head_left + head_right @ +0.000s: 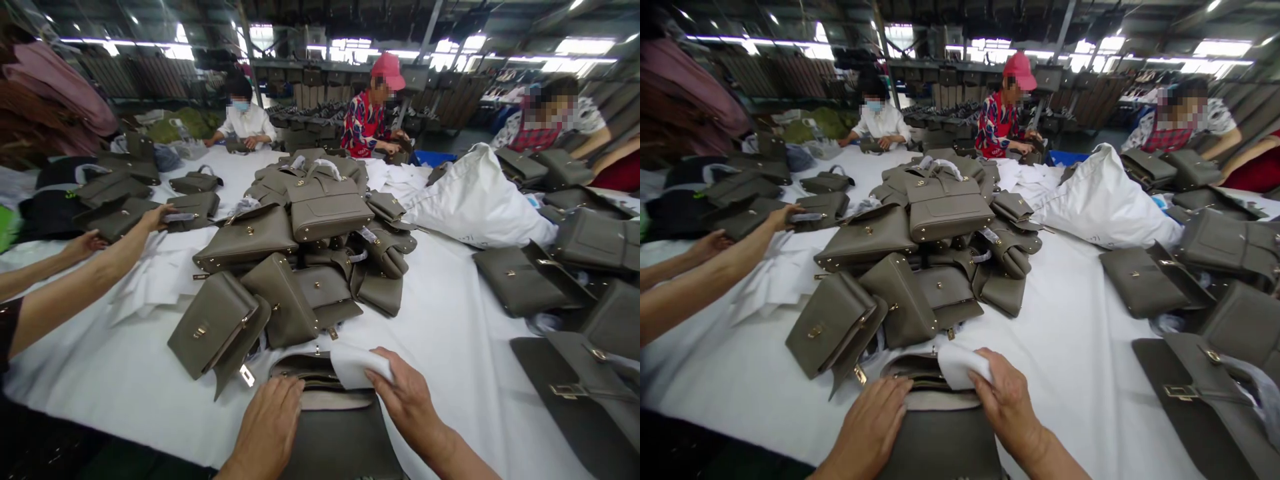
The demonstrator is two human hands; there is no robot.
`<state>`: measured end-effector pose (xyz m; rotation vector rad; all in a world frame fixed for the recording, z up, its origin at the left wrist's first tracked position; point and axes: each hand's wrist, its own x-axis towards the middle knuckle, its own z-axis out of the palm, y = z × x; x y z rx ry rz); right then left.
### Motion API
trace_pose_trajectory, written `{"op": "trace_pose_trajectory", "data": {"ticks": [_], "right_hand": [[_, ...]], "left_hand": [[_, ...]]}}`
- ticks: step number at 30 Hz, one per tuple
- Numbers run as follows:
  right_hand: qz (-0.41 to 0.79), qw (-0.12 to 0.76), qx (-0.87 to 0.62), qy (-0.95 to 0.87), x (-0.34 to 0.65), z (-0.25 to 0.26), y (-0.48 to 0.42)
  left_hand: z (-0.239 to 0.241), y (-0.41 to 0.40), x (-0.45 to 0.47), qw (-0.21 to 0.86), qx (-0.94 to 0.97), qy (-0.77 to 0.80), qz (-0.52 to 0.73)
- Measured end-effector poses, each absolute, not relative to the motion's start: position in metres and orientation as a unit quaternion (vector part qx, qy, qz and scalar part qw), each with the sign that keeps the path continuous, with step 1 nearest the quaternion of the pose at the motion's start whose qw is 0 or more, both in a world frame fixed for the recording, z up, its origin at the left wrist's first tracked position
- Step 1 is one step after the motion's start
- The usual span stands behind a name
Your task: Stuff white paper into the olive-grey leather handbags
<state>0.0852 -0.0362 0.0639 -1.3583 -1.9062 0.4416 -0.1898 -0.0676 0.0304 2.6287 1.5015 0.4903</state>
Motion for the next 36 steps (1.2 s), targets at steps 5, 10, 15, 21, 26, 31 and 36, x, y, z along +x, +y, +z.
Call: {"op": "trace_pose_trajectory", "data": {"ticks": [5, 10, 15, 21, 26, 31, 36], "right_hand": [[0.083, 0.419, -0.525, -0.736, 0.074, 0.069, -0.033], [0.062, 0.457, -0.487, -0.742, 0.052, 0.065, -0.040], [0.067, 0.419, -0.332, -0.842, 0.041, 0.042, -0.047], [0.074, 0.290, -0.329, -0.896, 0.059, 0.042, -0.052], [0.146, 0.244, -0.271, -0.920, 0.059, 0.055, -0.047], [0.197, 0.273, -0.279, -0.900, 0.046, 0.036, -0.036], [0.126, 0.139, -0.408, -0.894, 0.040, 0.035, -0.033]], "left_hand": [[0.018, -0.064, -0.180, 0.059, 0.826, 0.556, 0.064], [0.019, -0.064, -0.174, 0.076, 0.819, 0.567, 0.041], [0.023, -0.050, -0.173, 0.090, 0.819, 0.564, 0.054], [0.027, -0.040, -0.177, 0.136, 0.818, 0.557, 0.046], [0.022, -0.041, -0.183, 0.208, 0.798, 0.562, 0.063], [0.018, -0.042, -0.195, 0.219, 0.807, 0.542, 0.085], [0.019, -0.045, -0.197, 0.199, 0.806, 0.544, 0.124]]}}
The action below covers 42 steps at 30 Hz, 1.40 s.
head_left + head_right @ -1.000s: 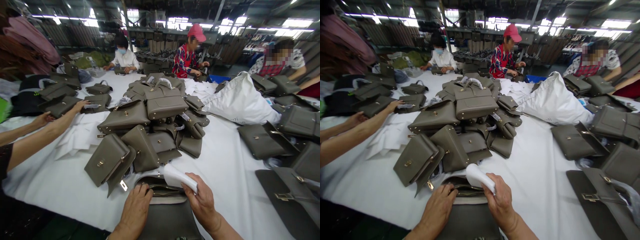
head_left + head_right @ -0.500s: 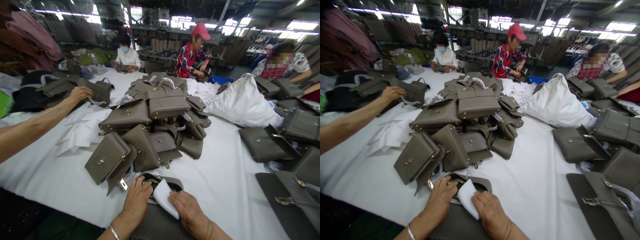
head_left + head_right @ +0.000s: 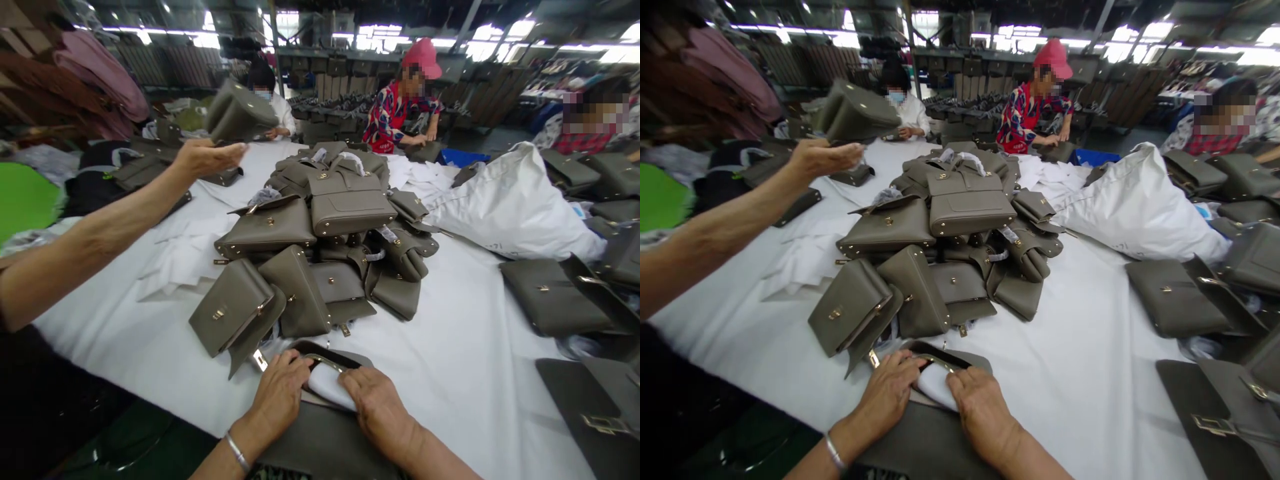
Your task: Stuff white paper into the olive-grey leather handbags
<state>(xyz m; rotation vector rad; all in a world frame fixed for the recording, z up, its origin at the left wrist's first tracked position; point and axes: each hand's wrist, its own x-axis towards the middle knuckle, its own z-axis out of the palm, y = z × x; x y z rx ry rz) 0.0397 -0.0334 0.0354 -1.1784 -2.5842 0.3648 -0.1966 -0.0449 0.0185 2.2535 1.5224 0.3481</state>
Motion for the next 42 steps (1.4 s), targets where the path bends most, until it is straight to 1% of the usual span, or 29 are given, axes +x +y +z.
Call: {"op": "trace_pose_trajectory", "data": {"ticks": [4, 6, 8, 13, 17, 21, 23, 26, 28, 32, 35, 39, 42], "right_hand": [[0.057, 0.001, -0.415, -0.908, 0.032, 0.040, -0.026], [0.030, -0.047, -0.399, -0.915, 0.020, 0.033, -0.018], [0.008, -0.074, -0.376, -0.924, 0.003, 0.021, -0.010], [-0.003, -0.096, -0.310, -0.946, -0.023, -0.005, 0.004], [0.001, -0.078, -0.280, -0.957, -0.008, -0.028, 0.014], [0.018, -0.011, -0.262, -0.965, 0.016, -0.048, 0.011], [-0.009, 0.036, -0.285, -0.958, 0.025, -0.045, 0.001], [-0.047, 0.106, -0.314, -0.942, 0.034, -0.019, -0.021], [-0.013, 0.115, -0.345, -0.931, 0.036, 0.005, -0.033], [0.125, 0.045, -0.475, -0.870, 0.027, 0.038, -0.046], [0.171, -0.020, -0.516, -0.839, 0.007, 0.042, -0.044], [0.221, -0.121, -0.529, -0.810, -0.022, 0.045, -0.029], [0.261, -0.145, -0.540, -0.787, -0.031, 0.051, -0.014]], "left_hand": [[0.022, -0.046, -0.192, 0.190, 0.823, 0.520, 0.126], [0.024, -0.046, -0.191, 0.176, 0.831, 0.515, 0.114], [0.025, -0.044, -0.192, 0.163, 0.832, 0.520, 0.105], [0.024, -0.044, -0.192, 0.123, 0.848, 0.508, 0.086], [0.022, -0.047, -0.192, 0.125, 0.848, 0.506, 0.094], [0.017, -0.052, -0.197, 0.142, 0.829, 0.523, 0.139], [0.014, -0.055, -0.200, 0.163, 0.811, 0.537, 0.165], [0.009, -0.060, -0.200, 0.191, 0.787, 0.553, 0.196], [0.007, -0.061, -0.200, 0.205, 0.780, 0.552, 0.210], [0.000, -0.057, -0.203, 0.208, 0.789, 0.532, 0.227], [-0.007, -0.050, -0.207, 0.190, 0.800, 0.512, 0.248], [-0.013, -0.048, -0.211, 0.161, 0.805, 0.502, 0.272], [-0.013, -0.049, -0.211, 0.165, 0.802, 0.509, 0.265]]}}
